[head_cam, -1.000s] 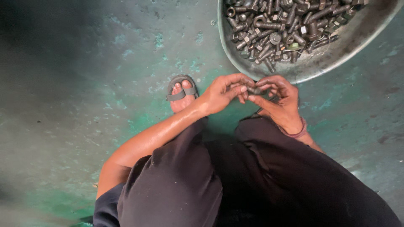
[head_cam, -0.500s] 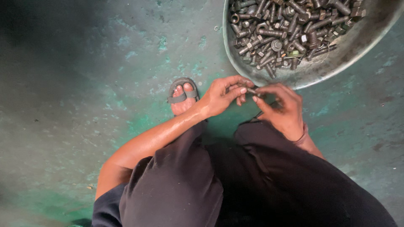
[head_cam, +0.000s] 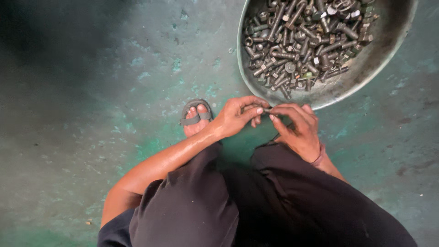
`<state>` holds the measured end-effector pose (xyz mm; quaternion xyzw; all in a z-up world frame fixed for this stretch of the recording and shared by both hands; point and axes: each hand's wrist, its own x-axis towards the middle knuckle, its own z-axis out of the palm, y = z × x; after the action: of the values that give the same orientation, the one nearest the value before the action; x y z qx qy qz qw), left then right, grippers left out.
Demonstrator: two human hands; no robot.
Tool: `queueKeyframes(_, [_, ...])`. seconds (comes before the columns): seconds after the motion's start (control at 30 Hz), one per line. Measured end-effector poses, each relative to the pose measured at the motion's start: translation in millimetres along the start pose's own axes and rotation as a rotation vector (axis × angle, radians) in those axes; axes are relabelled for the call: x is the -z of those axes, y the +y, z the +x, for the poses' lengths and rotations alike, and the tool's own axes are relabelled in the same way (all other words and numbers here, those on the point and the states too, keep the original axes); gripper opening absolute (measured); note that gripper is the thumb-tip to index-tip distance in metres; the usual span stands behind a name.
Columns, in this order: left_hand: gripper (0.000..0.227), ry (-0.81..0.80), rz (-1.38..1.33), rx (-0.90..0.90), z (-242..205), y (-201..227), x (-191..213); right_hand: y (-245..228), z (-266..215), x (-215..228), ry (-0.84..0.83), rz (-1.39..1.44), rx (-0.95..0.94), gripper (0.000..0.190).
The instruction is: The person sits on the floor and sorts through a metal bowl filled with bolts and nuts. They pick up individual fasteners, inspect them, and occasionally drop them back into the bowl or onto the floor.
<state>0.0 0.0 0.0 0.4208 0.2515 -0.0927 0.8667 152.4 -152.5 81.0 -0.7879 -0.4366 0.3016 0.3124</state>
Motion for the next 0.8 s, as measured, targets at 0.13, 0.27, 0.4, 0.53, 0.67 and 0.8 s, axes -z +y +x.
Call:
queueKeyframes(0.13, [0.028, 0.010, 0.053, -0.012, 3, 3, 1, 3, 6, -3, 0.003, 0.297, -0.258, 0.033])
queueKeyframes(0.27, [0.029, 0.019, -0.012, 0.105, 0, 10, 3, 7, 5, -3, 0.011, 0.156, -0.115, 0.017])
queueKeyframes(0.4, [0.028, 0.023, -0.104, 0.154, 1, 19, 4, 7, 8, -2, 0.039, 0.127, -0.019, 0.019])
queueKeyframes(0.53, [0.028, 0.039, -0.016, 0.199, -2, 24, 5, 3, 8, -2, 0.020, 0.321, -0.166, 0.027])
queueKeyframes(0.67, [0.028, 0.012, 0.133, 0.038, -3, 25, 4, 1, 10, -2, -0.060, 0.321, -0.368, 0.029])
queueKeyframes(0.8, [0.031, 0.099, -0.040, 0.192, 0, 29, 3, 0, 6, -1, 0.074, 0.021, 0.011, 0.018])
